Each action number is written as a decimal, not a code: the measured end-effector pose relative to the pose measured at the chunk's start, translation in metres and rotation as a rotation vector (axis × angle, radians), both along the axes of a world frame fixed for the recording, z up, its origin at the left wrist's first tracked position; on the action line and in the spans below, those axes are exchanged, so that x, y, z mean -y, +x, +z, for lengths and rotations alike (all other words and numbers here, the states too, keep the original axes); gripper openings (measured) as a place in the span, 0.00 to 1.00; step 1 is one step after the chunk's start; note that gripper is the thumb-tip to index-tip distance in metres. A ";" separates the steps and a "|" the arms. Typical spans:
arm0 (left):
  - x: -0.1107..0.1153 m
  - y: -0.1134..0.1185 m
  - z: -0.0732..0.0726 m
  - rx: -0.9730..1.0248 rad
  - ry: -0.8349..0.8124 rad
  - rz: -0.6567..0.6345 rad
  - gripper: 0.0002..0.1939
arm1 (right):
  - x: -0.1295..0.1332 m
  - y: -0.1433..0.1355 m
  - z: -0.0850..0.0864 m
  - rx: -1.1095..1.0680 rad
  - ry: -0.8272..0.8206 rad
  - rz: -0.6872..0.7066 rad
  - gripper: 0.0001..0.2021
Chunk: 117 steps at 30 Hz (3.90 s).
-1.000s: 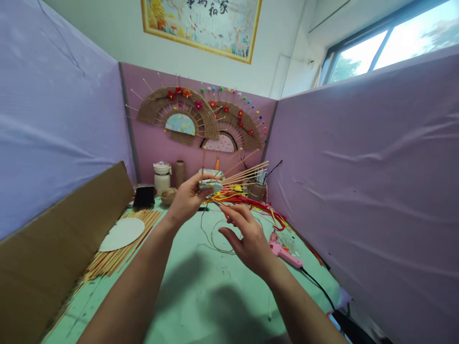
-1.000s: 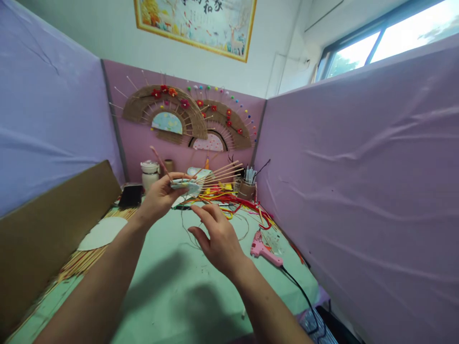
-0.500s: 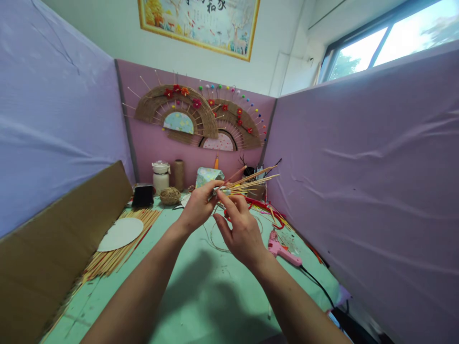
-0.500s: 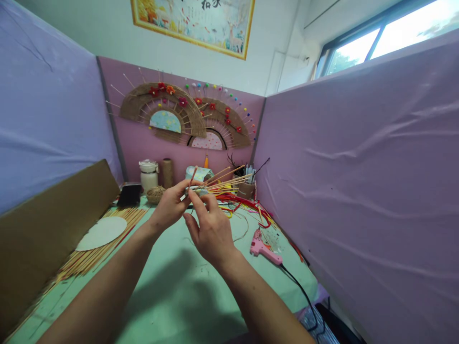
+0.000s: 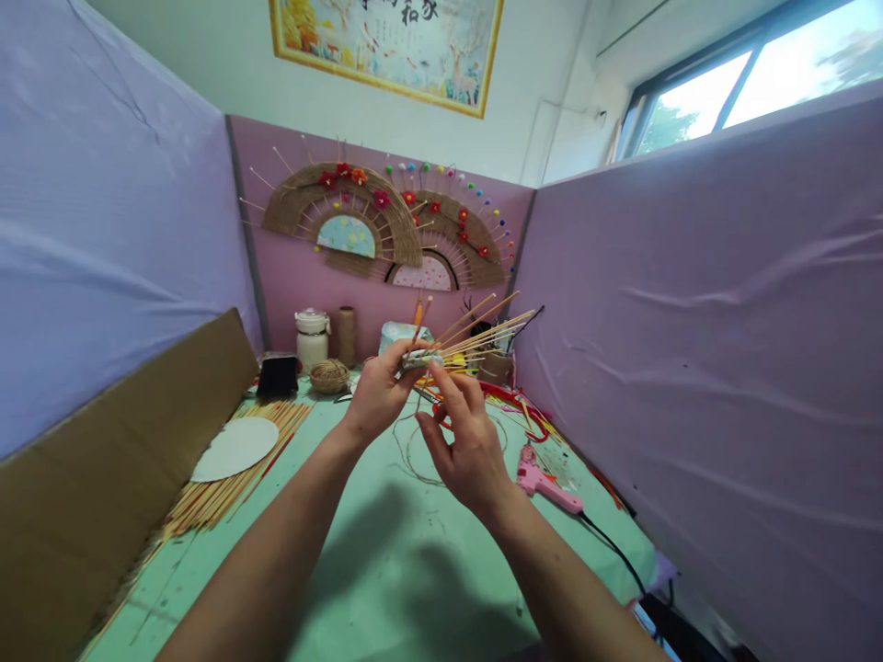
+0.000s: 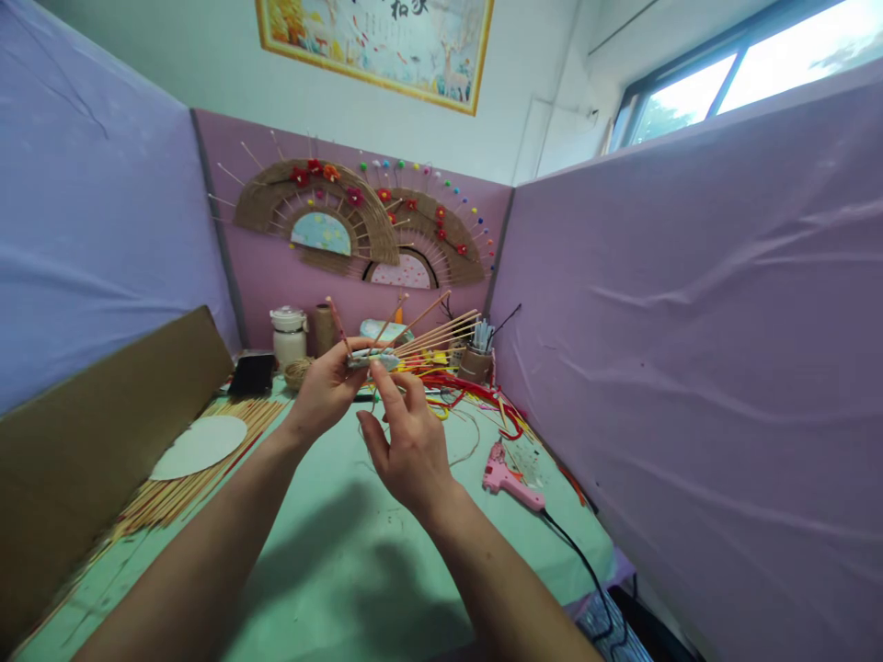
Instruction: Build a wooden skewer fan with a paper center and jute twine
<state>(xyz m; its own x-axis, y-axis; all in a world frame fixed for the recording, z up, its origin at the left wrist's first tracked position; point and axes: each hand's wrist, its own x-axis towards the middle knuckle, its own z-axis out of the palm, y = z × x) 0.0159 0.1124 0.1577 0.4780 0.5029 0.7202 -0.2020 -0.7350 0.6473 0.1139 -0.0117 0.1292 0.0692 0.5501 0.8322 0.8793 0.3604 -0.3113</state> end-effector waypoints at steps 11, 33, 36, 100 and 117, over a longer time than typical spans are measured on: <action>0.001 0.002 -0.004 0.056 -0.052 -0.077 0.16 | -0.001 -0.003 -0.002 -0.091 0.076 0.045 0.27; -0.018 0.000 0.004 0.294 -0.210 0.109 0.22 | 0.095 0.184 -0.082 -0.009 -1.046 -0.587 0.21; -0.023 0.002 0.000 0.334 -0.211 0.107 0.20 | 0.089 0.183 -0.095 -0.004 -1.103 -0.538 0.18; -0.008 0.014 -0.013 0.132 -0.166 -0.045 0.19 | 0.038 0.020 0.002 -0.743 -0.170 0.374 0.21; -0.008 0.015 -0.013 0.139 -0.174 -0.061 0.19 | 0.034 0.020 0.003 -0.687 -0.173 0.280 0.22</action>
